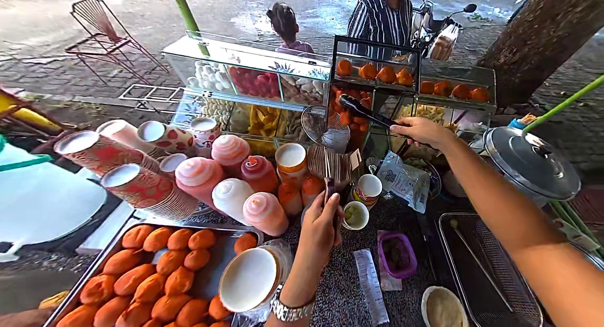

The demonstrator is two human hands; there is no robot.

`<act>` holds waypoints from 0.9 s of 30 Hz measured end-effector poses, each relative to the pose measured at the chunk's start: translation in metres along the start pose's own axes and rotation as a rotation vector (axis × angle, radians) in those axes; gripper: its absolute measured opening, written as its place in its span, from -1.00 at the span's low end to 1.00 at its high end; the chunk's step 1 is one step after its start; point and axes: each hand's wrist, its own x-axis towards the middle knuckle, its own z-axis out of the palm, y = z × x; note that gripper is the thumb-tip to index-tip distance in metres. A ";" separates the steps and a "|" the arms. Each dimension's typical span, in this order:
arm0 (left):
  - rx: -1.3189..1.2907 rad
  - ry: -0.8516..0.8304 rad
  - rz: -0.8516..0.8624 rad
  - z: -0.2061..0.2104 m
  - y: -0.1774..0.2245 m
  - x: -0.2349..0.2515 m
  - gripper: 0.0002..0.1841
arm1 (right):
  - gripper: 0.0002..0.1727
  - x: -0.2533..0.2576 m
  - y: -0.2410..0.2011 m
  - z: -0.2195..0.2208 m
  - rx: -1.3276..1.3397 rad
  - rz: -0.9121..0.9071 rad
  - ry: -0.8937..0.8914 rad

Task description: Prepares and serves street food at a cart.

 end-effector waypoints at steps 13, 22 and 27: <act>-0.127 -0.034 -0.017 -0.002 -0.007 0.014 -0.71 | -0.59 0.029 -0.072 0.012 -1.082 -0.033 0.322; -0.065 -0.190 -0.055 0.006 0.001 -0.030 -0.71 | -0.34 -0.079 -0.039 -0.037 -0.631 -0.133 0.201; 0.097 -0.484 -0.102 0.035 -0.017 -0.068 -0.73 | -0.34 -0.203 0.041 -0.066 -0.389 -0.149 0.437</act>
